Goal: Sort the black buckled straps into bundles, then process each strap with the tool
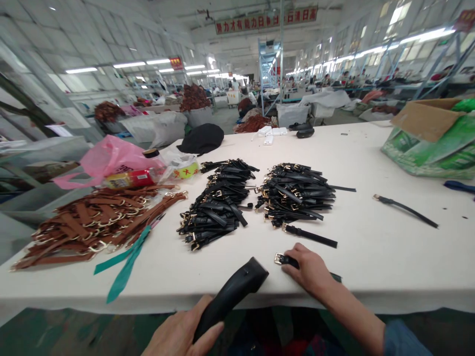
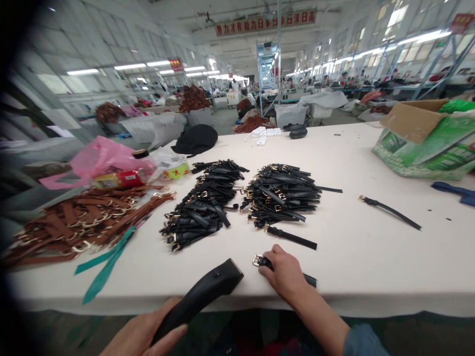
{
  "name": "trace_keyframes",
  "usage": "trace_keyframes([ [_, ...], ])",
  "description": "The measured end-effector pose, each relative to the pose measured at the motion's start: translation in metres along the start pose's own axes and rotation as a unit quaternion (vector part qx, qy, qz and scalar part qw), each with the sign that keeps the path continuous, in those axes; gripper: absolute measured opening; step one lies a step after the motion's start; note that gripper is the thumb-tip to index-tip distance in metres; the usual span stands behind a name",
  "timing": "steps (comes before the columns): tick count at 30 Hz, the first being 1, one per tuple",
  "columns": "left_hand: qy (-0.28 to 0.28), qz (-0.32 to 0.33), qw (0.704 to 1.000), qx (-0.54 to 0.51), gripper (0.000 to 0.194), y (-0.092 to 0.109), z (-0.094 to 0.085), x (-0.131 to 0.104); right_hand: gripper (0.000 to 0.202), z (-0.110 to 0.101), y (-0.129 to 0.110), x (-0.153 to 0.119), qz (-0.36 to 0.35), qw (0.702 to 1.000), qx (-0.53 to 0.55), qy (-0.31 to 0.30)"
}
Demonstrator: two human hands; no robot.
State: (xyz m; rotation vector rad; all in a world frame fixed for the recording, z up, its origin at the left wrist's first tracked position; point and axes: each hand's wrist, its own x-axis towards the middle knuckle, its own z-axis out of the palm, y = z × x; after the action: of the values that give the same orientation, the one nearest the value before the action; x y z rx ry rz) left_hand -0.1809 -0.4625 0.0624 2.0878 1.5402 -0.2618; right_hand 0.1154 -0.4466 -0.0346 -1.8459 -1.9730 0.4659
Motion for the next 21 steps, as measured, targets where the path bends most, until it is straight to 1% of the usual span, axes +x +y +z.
trace_keyframes([
  [3, -0.003, 0.003, 1.0, 0.014, 0.035, 0.001, 0.002, 0.004, 0.025, 0.009, 0.012, -0.025, -0.008, 1.0, 0.01, 0.014],
  [6, -0.002, 0.0, 0.999, 0.038, 0.038, 0.008, 0.001, 0.009, 0.033, 0.007, 0.012, -0.034, -0.021, 0.999, 0.019, 0.031],
  [9, -0.016, 0.026, 0.998, 0.061, 0.034, 0.019, -0.004, 0.016, 0.032, 0.005, 0.013, -0.034, -0.037, 0.998, 0.026, 0.046],
  [11, -0.014, 0.047, 0.995, 0.085, 0.033, 0.028, -0.008, 0.022, 0.031, 0.006, 0.017, -0.033, -0.042, 0.997, 0.042, 0.047],
  [14, -0.005, 0.065, 0.988, 0.141, 0.033, 0.043, -0.013, 0.032, 0.028, 0.009, 0.025, -0.033, -0.03, 0.996, 0.064, 0.056],
  [17, -0.008, 0.083, 0.977, 0.198, 0.034, 0.057, -0.015, 0.044, 0.022, 0.011, 0.028, -0.035, -0.025, 0.994, 0.08, 0.066],
  [21, -0.005, 0.11, 0.968, 0.226, 0.033, 0.067, -0.017, 0.056, 0.018, 0.009, 0.025, -0.035, -0.029, 0.991, 0.092, 0.087],
])
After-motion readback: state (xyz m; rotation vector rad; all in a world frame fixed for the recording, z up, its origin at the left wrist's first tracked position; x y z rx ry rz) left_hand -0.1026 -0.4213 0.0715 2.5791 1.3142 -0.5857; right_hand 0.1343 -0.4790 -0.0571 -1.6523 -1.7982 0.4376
